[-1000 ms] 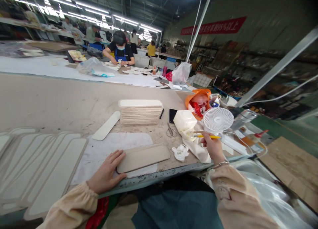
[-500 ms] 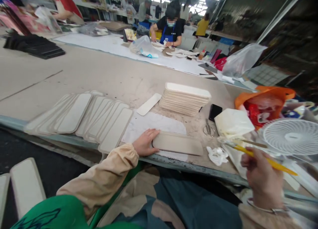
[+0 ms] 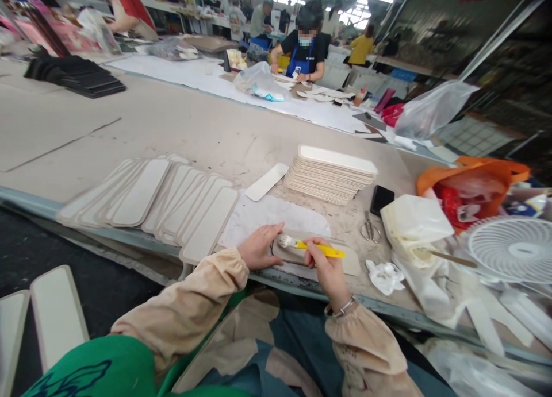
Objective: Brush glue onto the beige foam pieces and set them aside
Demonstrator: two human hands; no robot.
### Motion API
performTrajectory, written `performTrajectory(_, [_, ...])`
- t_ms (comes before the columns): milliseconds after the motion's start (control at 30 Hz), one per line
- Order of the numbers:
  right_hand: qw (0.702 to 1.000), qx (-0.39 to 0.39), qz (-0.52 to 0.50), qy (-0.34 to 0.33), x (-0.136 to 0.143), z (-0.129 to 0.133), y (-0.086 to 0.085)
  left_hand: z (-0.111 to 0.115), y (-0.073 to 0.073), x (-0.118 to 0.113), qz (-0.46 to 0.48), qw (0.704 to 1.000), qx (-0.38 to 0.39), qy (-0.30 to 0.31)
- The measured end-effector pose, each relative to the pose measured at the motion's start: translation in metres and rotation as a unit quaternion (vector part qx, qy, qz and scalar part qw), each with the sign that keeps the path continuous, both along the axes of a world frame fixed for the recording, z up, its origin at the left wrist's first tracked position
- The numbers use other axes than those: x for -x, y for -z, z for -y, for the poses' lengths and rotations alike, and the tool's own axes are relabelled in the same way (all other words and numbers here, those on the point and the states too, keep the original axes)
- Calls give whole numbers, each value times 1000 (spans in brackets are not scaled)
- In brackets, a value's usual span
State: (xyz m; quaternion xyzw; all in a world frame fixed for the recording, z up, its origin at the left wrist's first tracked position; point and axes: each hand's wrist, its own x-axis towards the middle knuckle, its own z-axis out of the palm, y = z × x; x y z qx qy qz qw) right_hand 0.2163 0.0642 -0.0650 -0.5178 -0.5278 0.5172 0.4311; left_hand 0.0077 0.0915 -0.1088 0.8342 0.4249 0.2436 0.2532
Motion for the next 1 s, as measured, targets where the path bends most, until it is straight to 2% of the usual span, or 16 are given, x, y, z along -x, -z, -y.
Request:
performTrajectory(133, [999,-3,42,5,1,-1,4,0,0,1,4,1000,0,4])
performTrajectory(233, [998,4,58,39,-13,2,3,0,1,1,5,1000,-2,7])
performTrajectory(400, [988,11,85,125,-60,8,2,0,2,1,8,1000,-14,6])
performTrajectory(567, [967,7,135,217,-112,12,6,0,4,1,5,1000,-21,8])
performTrajectory(700, [951,-5,168,258,-134,16,8,0,3,1,6,1000,-19,6])
performTrajectory(767, [948,-14,166,270,-129,18,6,0,3,1,5,1000,-20,5])
performTrajectory(833, [955,-26,129,267,-112,20,3,0,2,0,2,1000,-18,6])
performTrajectory(900, [969,-29,60,239,-85,20,0,0,1,0,-1,1000,-16,6])
performTrajectory(1000, [986,-8,-29,163,-40,18,0,0,2,-1,0,1000,-14,4])
